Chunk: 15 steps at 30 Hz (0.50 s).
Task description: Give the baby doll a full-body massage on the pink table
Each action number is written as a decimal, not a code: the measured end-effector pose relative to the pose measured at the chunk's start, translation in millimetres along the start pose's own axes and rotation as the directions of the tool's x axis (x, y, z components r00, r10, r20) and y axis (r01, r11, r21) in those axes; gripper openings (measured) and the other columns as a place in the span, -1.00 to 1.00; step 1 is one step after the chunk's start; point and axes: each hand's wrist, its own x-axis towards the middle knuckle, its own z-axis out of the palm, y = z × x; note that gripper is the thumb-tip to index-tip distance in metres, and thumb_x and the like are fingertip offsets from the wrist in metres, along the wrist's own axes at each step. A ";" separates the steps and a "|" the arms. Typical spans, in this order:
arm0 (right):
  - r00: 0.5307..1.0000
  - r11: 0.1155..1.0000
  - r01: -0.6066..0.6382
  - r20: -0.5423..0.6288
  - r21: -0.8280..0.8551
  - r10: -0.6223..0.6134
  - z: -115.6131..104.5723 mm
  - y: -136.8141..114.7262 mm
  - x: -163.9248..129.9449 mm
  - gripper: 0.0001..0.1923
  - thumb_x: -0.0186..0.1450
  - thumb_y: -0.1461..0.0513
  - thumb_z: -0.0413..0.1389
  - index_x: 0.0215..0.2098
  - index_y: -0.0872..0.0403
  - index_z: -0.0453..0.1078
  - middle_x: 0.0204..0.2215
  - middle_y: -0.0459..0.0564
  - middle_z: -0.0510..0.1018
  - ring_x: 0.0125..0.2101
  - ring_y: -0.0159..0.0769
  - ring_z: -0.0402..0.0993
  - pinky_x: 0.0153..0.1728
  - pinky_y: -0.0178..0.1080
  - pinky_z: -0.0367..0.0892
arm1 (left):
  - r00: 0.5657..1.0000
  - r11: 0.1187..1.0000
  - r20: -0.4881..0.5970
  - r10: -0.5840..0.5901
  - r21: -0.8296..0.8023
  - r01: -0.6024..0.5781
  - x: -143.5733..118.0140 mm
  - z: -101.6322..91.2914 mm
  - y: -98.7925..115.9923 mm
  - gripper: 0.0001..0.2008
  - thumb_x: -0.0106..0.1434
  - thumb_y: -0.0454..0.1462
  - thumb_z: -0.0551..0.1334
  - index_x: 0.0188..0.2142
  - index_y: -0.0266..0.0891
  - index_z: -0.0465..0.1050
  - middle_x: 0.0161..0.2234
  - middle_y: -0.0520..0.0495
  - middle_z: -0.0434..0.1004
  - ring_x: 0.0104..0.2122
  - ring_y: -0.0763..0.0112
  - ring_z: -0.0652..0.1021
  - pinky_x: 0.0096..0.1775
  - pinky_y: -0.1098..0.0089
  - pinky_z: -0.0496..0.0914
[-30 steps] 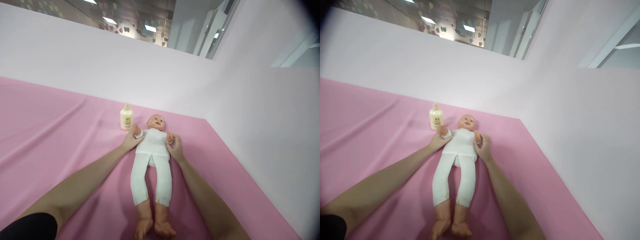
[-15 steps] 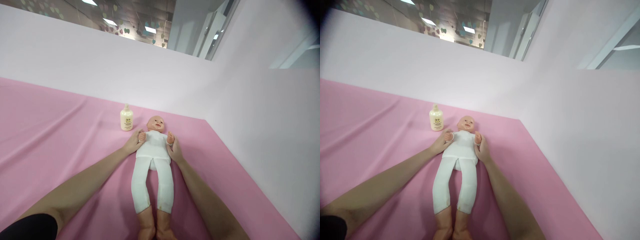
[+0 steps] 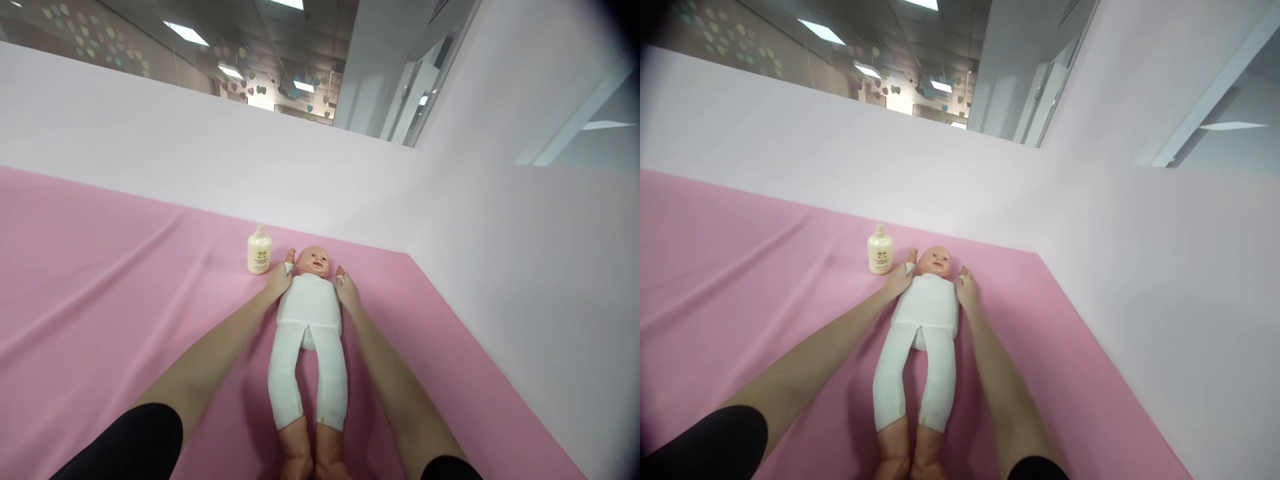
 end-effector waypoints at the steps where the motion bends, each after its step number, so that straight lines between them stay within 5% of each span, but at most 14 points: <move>1: 1.000 1.000 -0.011 0.003 -0.007 0.011 0.8 -0.5 2.3 -0.55 0.28 0.20 -0.12 0.13 0.10 0.16 -0.12 0.15 0.47 -0.12 -0.13 0.43 -0.09 -0.13 0.29 | 1.000 0.998 0.013 -0.016 0.053 0.015 1.3 0.3 0.6 -0.32 0.24 -0.30 0.05 0.30 -0.09 -0.21 -0.20 -0.15 0.48 -0.25 0.19 0.51 -0.26 0.33 0.32; 4: 1.000 1.000 0.006 -0.020 0.002 -0.006 0.5 -2.0 2.3 -0.56 0.27 0.19 -0.10 0.11 0.11 0.17 -0.12 0.14 0.47 -0.12 -0.14 0.42 -0.08 -0.12 0.28 | 0.999 0.998 0.023 -0.041 0.054 0.040 1.1 -2.2 2.6 -0.36 0.25 -0.28 0.05 0.29 -0.11 -0.14 -0.18 -0.18 0.48 -0.25 0.17 0.52 -0.26 0.31 0.32; 7: 0.989 0.985 0.118 -0.102 0.128 -0.105 -4.9 -3.0 -7.7 -0.48 0.26 0.18 -0.10 0.18 0.11 0.04 0.05 0.14 0.35 0.03 -0.18 0.32 0.01 -0.12 0.24 | 0.998 0.995 -0.054 0.011 -0.093 -0.016 -6.8 -8.4 4.1 -0.53 0.27 -0.21 0.04 0.16 -0.26 0.13 -0.15 -0.22 0.47 -0.20 0.16 0.50 -0.19 0.27 0.33; 11: 0.931 0.898 0.353 -0.197 0.262 -0.308 -20.0 -2.2 -35.9 -0.35 0.24 0.18 -0.01 0.25 0.10 -0.10 0.19 0.15 0.18 0.17 -0.21 0.15 0.11 -0.09 0.15 | 0.953 0.953 -0.171 0.249 -0.130 -0.272 -34.0 -17.7 2.3 -0.65 0.25 -0.22 0.06 0.00 -0.33 0.27 -0.12 -0.25 0.44 -0.11 0.14 0.45 -0.08 0.16 0.31; 15: 0.868 0.866 0.491 -0.141 0.096 -0.476 -34.3 3.8 -71.9 -0.41 0.21 0.24 0.02 0.20 0.08 0.03 0.10 0.11 0.31 0.09 -0.19 0.26 0.08 -0.05 0.19 | 0.862 0.860 -0.066 0.502 -0.069 -0.506 -69.2 -22.3 -8.8 -0.65 0.24 -0.25 0.08 0.02 -0.24 0.26 -0.02 -0.21 0.39 -0.01 0.14 0.40 0.04 0.10 0.25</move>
